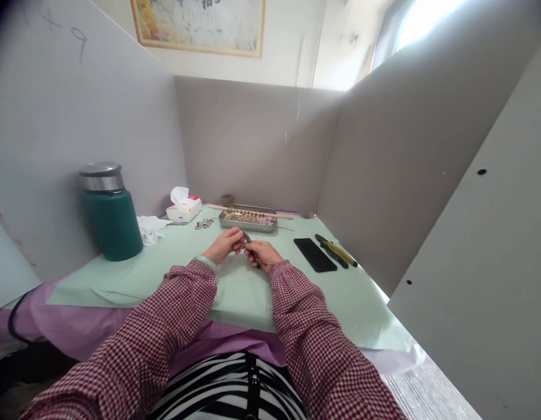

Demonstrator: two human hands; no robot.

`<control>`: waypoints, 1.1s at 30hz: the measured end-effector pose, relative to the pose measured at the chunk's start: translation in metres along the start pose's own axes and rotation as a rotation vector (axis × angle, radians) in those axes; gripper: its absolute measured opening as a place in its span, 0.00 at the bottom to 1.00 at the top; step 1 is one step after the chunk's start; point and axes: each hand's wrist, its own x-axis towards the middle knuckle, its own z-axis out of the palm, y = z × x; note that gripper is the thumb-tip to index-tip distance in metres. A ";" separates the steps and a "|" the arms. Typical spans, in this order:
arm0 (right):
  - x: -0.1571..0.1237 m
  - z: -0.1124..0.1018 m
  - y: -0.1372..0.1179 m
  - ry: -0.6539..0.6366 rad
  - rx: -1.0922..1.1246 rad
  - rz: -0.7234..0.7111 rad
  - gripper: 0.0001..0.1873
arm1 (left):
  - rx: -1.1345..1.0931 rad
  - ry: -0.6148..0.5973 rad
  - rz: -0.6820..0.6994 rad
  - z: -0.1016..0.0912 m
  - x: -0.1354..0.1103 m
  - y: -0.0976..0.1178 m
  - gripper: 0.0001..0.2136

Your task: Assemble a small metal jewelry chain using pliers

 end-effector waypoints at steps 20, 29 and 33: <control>0.011 0.005 0.015 0.319 -0.357 -0.188 0.12 | -0.082 0.135 -0.142 -0.006 0.004 -0.007 0.07; 0.013 0.005 0.018 0.275 -0.320 -0.203 0.13 | -0.242 0.141 -0.118 -0.009 0.005 -0.008 0.07; 0.013 0.005 0.019 0.266 -0.307 -0.205 0.13 | -0.296 0.149 -0.097 -0.008 0.003 -0.005 0.04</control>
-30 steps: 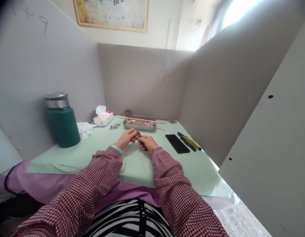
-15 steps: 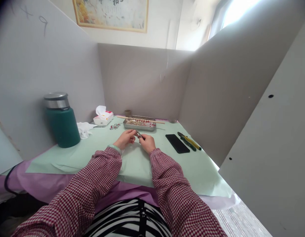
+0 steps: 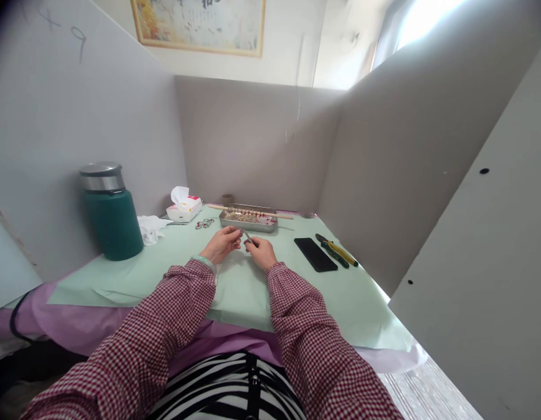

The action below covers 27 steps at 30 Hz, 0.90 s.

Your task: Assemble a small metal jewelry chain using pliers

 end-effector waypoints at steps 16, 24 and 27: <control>-0.002 -0.001 -0.006 0.044 -0.126 -0.033 0.13 | -0.071 0.015 0.071 0.004 -0.001 0.002 0.05; -0.008 -0.001 -0.013 0.132 -0.395 -0.032 0.13 | 0.020 0.023 0.057 0.003 0.001 -0.001 0.06; -0.010 -0.001 -0.015 0.142 -0.495 -0.024 0.13 | 0.090 0.033 0.043 0.003 0.001 -0.002 0.05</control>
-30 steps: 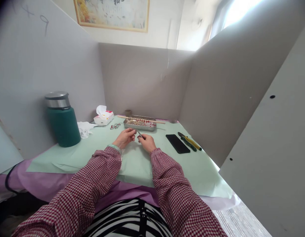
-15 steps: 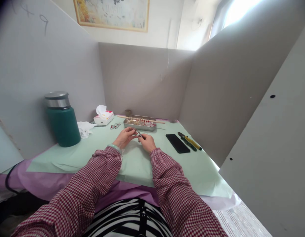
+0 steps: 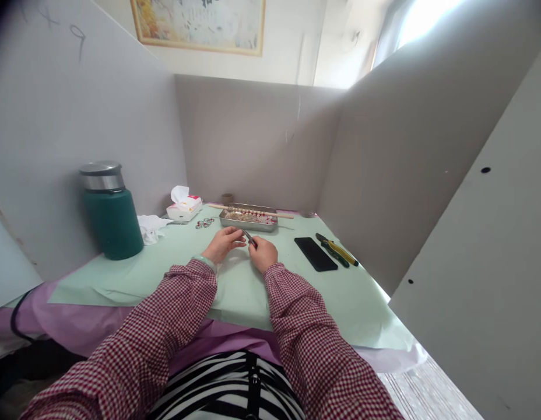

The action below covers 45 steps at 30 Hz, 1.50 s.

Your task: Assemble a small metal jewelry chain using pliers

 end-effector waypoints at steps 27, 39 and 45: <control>-0.005 0.005 -0.020 -0.007 -0.243 0.053 0.12 | 0.269 0.162 -0.180 -0.004 0.005 -0.009 0.13; 0.004 0.004 -0.009 -0.216 0.664 0.181 0.16 | -0.099 0.111 -0.045 -0.004 0.002 0.003 0.05; 0.000 0.004 -0.011 -0.317 0.879 0.243 0.16 | -0.185 0.083 0.032 -0.002 0.001 0.002 0.05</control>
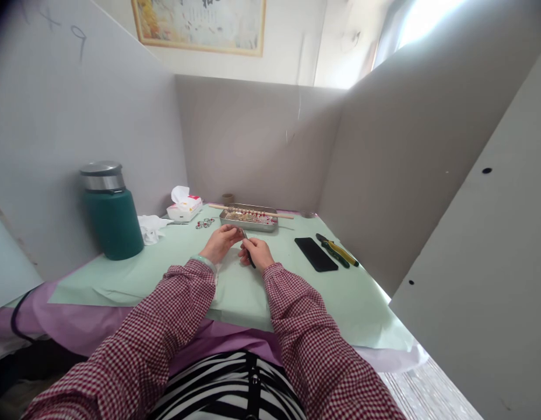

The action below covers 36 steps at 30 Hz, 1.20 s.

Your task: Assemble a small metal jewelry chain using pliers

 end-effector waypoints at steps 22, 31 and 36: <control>-0.004 -0.001 -0.006 -0.078 0.171 0.099 0.15 | -0.058 -0.075 0.065 -0.002 0.003 -0.004 0.05; -0.009 -0.003 -0.015 -0.141 0.237 0.131 0.17 | -0.088 -0.076 0.041 -0.001 0.001 -0.002 0.05; -0.010 -0.003 -0.016 -0.149 0.231 0.136 0.17 | -0.115 -0.069 0.018 -0.001 0.000 0.000 0.04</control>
